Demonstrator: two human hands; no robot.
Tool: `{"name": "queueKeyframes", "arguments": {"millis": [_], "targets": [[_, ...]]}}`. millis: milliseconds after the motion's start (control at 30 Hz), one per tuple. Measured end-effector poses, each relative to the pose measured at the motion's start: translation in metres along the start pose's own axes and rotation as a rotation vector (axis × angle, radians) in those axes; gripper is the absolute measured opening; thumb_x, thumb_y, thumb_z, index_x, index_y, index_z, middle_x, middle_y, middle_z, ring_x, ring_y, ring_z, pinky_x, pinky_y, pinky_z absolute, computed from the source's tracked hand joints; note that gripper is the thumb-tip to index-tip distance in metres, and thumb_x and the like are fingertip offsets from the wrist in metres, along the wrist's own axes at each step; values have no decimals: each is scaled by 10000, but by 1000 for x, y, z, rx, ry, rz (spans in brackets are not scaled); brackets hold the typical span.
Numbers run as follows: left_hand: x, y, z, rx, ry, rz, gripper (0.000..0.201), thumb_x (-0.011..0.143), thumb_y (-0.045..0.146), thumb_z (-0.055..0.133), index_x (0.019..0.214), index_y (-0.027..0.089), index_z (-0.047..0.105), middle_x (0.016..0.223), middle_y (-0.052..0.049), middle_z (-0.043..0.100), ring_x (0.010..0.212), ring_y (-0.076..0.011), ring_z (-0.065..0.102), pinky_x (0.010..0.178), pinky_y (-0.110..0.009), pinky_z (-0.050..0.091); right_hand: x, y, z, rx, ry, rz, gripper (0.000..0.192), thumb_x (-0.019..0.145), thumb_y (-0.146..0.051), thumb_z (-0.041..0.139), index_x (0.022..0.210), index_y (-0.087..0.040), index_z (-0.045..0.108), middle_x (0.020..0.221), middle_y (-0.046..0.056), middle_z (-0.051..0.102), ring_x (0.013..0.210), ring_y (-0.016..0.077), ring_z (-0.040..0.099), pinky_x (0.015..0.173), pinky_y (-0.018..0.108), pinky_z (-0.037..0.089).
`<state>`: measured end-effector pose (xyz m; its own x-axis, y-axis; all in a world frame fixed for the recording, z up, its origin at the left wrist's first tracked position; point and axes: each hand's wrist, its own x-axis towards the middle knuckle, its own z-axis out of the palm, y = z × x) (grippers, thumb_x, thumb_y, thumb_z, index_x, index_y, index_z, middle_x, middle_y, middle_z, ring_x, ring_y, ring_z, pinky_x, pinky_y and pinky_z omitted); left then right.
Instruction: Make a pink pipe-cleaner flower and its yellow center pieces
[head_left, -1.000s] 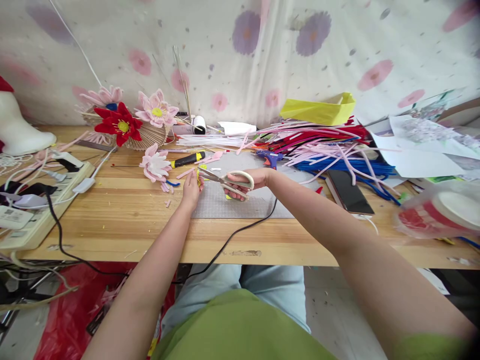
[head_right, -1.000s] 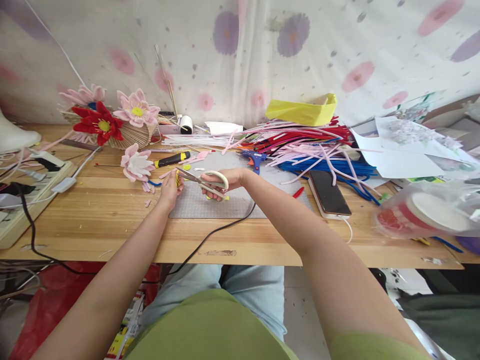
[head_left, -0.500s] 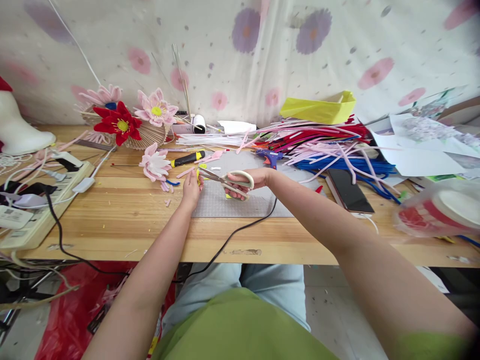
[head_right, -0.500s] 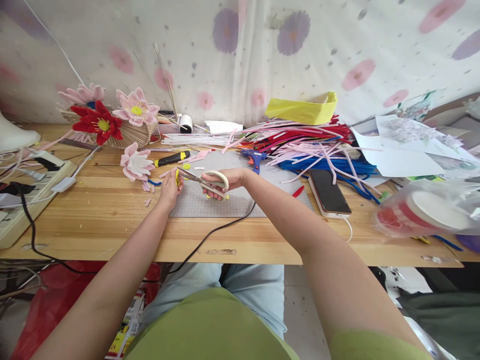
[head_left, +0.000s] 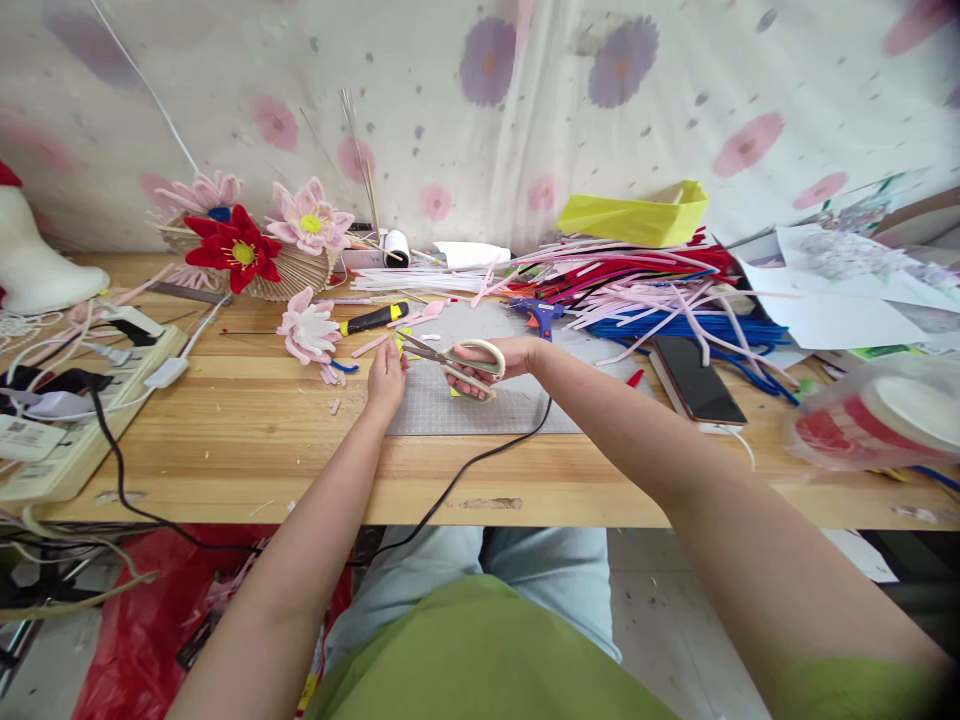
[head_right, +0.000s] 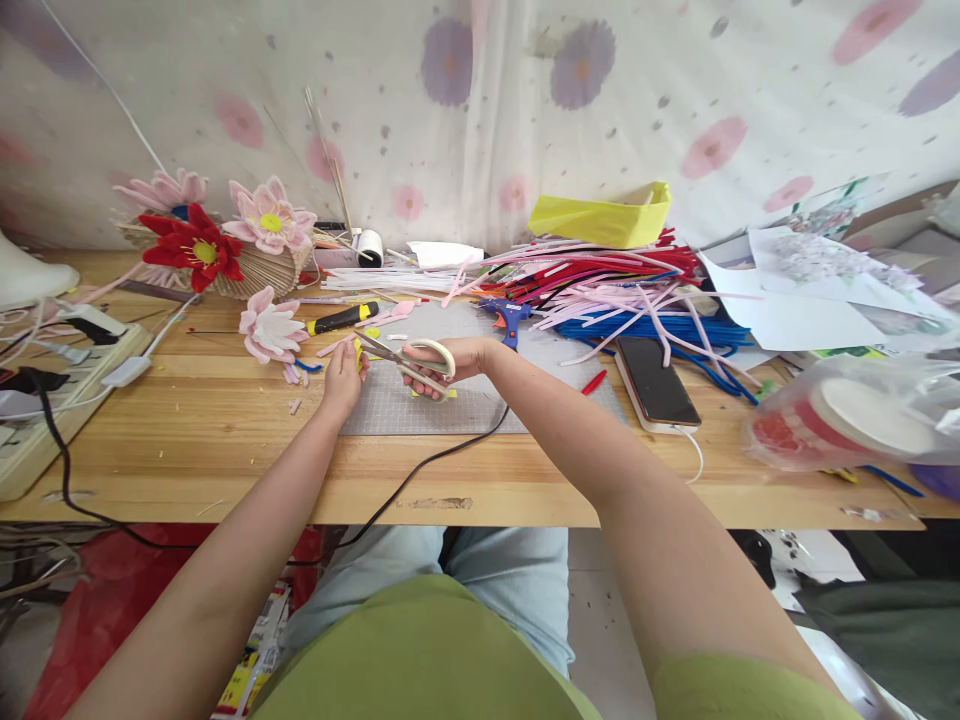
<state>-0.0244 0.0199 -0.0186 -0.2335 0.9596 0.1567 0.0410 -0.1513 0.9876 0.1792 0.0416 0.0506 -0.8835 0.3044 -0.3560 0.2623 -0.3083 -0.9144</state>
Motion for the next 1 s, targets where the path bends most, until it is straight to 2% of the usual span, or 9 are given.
{"name": "queueKeyframes", "arguments": {"millis": [167, 333, 500, 633, 800, 900, 1000], "targets": [[-4, 8, 4, -85, -50, 1, 365, 804, 545, 423, 681, 202, 453, 576, 7, 472, 421, -73, 385, 373, -219, 285, 6, 7, 3, 100, -6, -38, 516, 834, -572, 371, 885, -95, 562, 703, 62, 600, 577, 100, 536, 511, 200, 436], [-8, 15, 2, -152, -80, -82, 327, 759, 501, 521, 701, 191, 430, 565, 35, 488, 390, -48, 394, 329, -169, 242, 10, 14, 7, 163, -6, -69, 521, 784, -621, 413, 848, -122, 548, 667, 31, 560, 565, 108, 529, 509, 218, 449], [-9, 21, 1, -159, -100, -129, 303, 731, 463, 570, 784, 183, 466, 537, 55, 471, 466, -84, 524, 387, -171, 386, 10, 17, 4, 176, 25, -111, 503, 780, -614, 438, 819, -121, 533, 621, 1, 508, 497, 71, 465, 452, 180, 393], [-9, 21, 2, -155, -98, -121, 265, 737, 415, 583, 763, 170, 485, 516, 59, 466, 437, -71, 485, 407, -179, 412, 7, 17, 1, 147, 59, -153, 442, 800, -562, 466, 817, -124, 518, 542, -41, 424, 436, 49, 380, 394, 152, 316], [-10, 18, -1, -106, -95, -145, 295, 709, 440, 588, 757, 166, 488, 503, 53, 493, 443, -85, 499, 425, -194, 417, -6, 13, -4, 71, 275, -280, 421, 769, -560, 522, 798, -140, 502, 526, -49, 416, 433, 48, 378, 386, 158, 309], [-7, 19, -2, -92, -115, -125, 312, 681, 451, 598, 756, 166, 493, 601, 13, 579, 557, -116, 576, 500, -219, 443, -18, 14, -7, -68, 484, -300, 447, 714, -580, 574, 768, -142, 505, 517, -37, 449, 432, 61, 405, 378, 178, 319], [-2, 24, -1, -40, -158, -97, 274, 653, 405, 620, 731, 163, 517, 712, -3, 612, 626, -115, 578, 559, -224, 428, -26, 24, -11, -127, 729, -287, 468, 663, -607, 600, 743, -163, 476, 494, -42, 459, 400, 65, 399, 369, 196, 312]]}}
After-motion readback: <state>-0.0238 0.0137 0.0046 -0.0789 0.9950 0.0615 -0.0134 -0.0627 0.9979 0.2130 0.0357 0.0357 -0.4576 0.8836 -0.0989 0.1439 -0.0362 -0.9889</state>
